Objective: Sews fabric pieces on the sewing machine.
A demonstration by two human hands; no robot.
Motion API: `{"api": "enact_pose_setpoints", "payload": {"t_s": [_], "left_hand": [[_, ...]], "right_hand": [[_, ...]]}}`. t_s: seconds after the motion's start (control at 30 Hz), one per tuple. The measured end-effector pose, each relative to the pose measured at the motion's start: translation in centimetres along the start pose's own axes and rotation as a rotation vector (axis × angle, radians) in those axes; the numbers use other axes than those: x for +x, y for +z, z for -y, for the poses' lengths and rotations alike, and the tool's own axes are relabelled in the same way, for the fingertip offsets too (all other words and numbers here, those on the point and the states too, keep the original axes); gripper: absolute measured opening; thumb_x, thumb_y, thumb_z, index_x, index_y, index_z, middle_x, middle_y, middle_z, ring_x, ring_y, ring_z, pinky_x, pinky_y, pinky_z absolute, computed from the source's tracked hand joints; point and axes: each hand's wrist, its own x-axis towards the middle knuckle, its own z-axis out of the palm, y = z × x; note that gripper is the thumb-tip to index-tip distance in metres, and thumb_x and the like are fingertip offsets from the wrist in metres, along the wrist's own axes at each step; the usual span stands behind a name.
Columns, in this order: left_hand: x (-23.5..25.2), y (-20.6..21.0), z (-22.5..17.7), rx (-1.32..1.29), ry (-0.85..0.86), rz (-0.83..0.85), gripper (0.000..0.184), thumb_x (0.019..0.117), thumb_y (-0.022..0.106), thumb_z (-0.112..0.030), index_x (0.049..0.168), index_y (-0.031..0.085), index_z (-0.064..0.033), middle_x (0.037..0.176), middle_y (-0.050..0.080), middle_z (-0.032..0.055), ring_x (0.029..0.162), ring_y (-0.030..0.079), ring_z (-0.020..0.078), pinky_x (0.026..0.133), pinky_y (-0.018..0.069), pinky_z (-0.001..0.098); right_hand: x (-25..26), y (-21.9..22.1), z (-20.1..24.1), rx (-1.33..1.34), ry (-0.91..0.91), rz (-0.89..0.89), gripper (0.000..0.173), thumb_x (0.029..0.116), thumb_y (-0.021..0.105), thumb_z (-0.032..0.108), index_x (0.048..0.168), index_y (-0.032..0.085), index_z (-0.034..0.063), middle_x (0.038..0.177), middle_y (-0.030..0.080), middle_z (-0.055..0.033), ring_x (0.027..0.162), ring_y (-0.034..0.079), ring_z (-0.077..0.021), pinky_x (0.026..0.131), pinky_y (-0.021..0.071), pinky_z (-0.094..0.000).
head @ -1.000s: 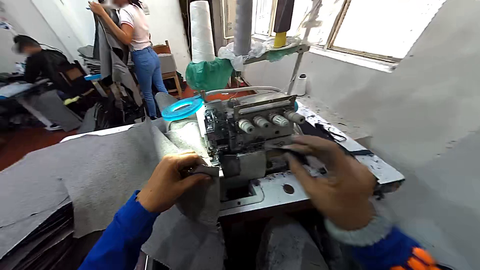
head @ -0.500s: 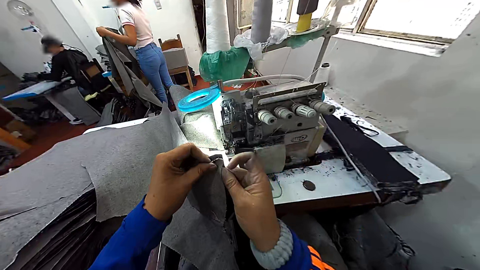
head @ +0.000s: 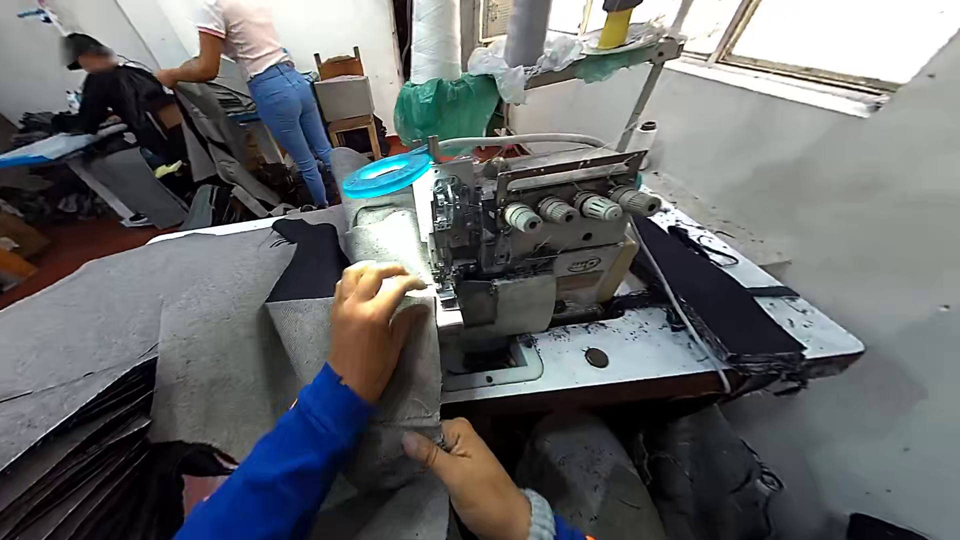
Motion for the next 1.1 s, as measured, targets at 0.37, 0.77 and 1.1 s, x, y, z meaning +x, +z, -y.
{"api": "enact_pose_setpoints", "payload": {"t_s": [0.37, 0.77, 1.1], "left_hand": [[0.2, -1.1, -4.4, 0.15, -0.027, 0.199, 0.023, 0.0974, 0.053, -0.013, 0.106, 0.073, -0.0054, 0.101, 0.076, 0.0067, 0.101, 0.074, 0.0205, 0.09, 0.0599, 0.0378], [-2.2, -4.0, -7.0, 0.173, 0.291, 0.308, 0.074, 0.0916, 0.059, -0.062, 0.129, 0.063, 0.0017, 0.129, 0.069, 0.0188, 0.121, 0.067, 0.0306, 0.108, 0.0486, 0.0424], [0.0, -3.9, -4.8, 0.284, 0.352, 0.323, 0.045, 0.0817, 0.06, 0.004, 0.126, 0.065, 0.0, 0.121, 0.074, 0.0117, 0.117, 0.069, 0.0295, 0.104, 0.052, 0.0415]], "right_hand": [[0.5, -2.9, 1.8, -0.228, -0.313, -0.056, 0.026, 0.1041, 0.056, 0.016, 0.092, 0.069, -0.0019, 0.079, 0.069, 0.0036, 0.08, 0.064, 0.0072, 0.077, 0.0544, -0.0166], [3.2, -4.0, 4.6, -0.744, -0.548, -0.166, 0.033, 0.1001, 0.048, 0.011, 0.076, 0.064, -0.005, 0.063, 0.06, -0.012, 0.06, 0.062, -0.0151, 0.057, 0.0496, -0.0283], [5.6, -1.7, 3.9, -0.436, -0.51, -0.338, 0.025, 0.0948, 0.053, 0.005, 0.074, 0.064, -0.0026, 0.059, 0.056, -0.0004, 0.053, 0.055, -0.002, 0.052, 0.0468, -0.0199]]}}
